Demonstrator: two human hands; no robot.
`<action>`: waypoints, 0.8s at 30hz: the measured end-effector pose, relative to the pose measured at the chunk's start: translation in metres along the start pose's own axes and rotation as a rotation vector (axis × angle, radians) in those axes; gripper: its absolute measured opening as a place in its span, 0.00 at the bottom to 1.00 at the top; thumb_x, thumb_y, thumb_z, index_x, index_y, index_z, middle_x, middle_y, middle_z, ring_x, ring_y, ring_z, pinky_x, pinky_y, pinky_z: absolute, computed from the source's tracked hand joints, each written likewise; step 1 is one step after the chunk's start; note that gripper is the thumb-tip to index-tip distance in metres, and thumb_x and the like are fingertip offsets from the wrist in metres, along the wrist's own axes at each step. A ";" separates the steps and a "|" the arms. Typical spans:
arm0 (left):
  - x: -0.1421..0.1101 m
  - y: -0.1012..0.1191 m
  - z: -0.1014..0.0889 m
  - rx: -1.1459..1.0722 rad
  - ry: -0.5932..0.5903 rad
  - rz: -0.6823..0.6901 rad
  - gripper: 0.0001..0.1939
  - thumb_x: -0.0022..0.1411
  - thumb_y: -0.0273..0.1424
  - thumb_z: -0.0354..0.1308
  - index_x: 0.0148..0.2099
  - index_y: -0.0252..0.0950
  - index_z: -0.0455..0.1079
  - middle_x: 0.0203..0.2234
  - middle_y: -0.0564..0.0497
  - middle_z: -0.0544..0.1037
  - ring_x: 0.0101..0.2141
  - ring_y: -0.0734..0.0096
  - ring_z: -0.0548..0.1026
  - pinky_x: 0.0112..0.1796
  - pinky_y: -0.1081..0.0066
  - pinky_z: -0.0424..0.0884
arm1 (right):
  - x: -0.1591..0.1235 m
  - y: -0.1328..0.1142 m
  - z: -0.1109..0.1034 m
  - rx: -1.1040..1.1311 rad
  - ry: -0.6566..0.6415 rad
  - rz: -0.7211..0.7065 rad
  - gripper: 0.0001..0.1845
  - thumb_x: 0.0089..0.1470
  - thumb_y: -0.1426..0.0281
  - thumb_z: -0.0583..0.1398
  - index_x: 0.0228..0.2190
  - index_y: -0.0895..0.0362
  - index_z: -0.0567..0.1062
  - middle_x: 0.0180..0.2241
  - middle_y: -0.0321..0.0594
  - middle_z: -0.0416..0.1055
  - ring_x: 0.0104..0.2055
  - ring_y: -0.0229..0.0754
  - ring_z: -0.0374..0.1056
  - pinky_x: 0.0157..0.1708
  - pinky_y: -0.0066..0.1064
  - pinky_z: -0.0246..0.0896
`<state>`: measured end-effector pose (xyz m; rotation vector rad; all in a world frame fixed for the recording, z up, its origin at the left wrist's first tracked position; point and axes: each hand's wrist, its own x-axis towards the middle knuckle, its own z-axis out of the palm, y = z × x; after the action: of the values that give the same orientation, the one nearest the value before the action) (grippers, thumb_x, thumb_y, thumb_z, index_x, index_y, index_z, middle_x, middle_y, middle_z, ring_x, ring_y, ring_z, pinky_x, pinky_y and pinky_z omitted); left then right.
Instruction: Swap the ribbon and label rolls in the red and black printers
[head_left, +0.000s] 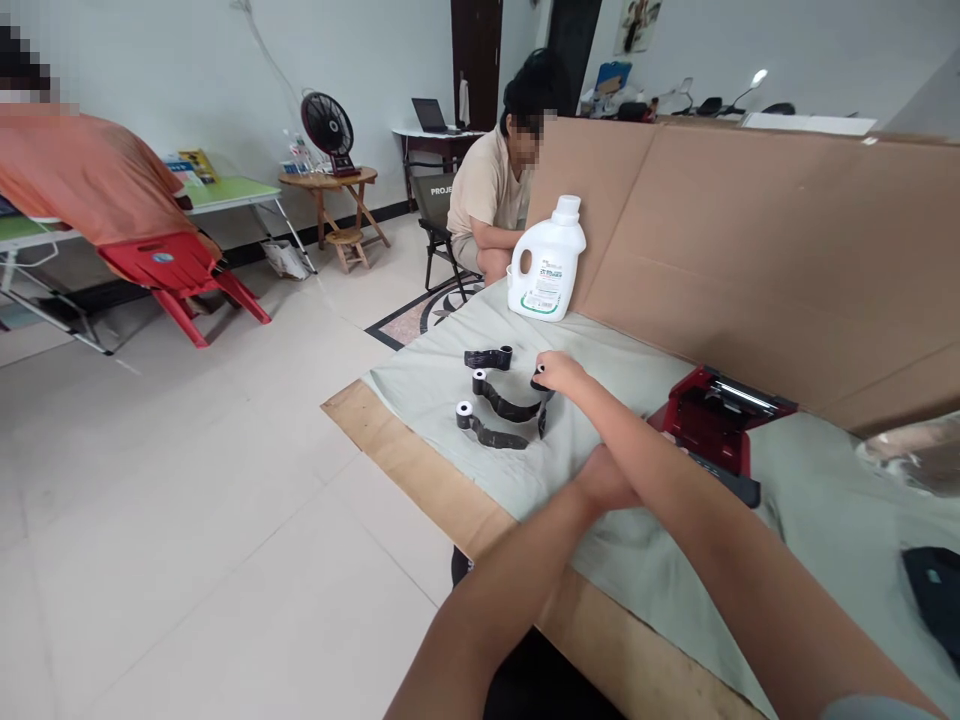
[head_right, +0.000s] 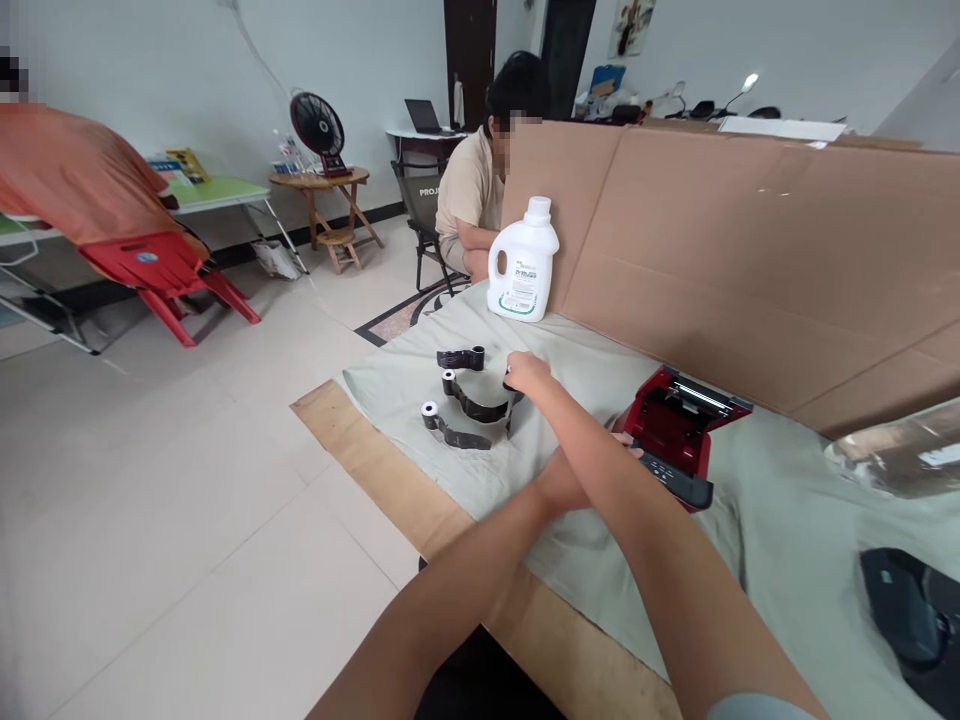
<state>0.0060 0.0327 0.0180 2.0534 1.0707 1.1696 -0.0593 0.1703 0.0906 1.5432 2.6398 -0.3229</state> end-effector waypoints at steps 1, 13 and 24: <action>0.000 0.000 0.001 0.004 0.005 0.004 0.26 0.64 0.35 0.62 0.63 0.38 0.69 0.63 0.47 0.71 0.60 0.51 0.71 0.65 0.58 0.64 | -0.002 0.003 0.003 0.010 0.007 -0.009 0.17 0.54 0.67 0.64 0.46 0.56 0.79 0.45 0.49 0.78 0.44 0.51 0.73 0.39 0.36 0.64; 0.000 -0.009 -0.005 -0.004 -0.125 0.118 0.29 0.70 0.37 0.55 0.70 0.40 0.61 0.68 0.45 0.62 0.66 0.58 0.64 0.68 0.61 0.59 | 0.008 -0.046 0.017 0.127 0.253 -0.225 0.19 0.61 0.73 0.55 0.52 0.55 0.76 0.54 0.54 0.73 0.57 0.61 0.59 0.54 0.52 0.52; 0.000 0.002 -0.009 0.141 -0.057 0.165 0.26 0.66 0.31 0.62 0.65 0.40 0.70 0.63 0.50 0.70 0.63 0.53 0.70 0.62 0.66 0.66 | 0.040 -0.034 0.028 0.401 0.182 -0.267 0.17 0.53 0.74 0.59 0.45 0.54 0.73 0.46 0.44 0.76 0.52 0.50 0.68 0.53 0.43 0.58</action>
<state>-0.0016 0.0322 0.0239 2.3073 0.9970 1.1350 -0.1098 0.1826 0.0617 1.3581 3.0770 -0.8094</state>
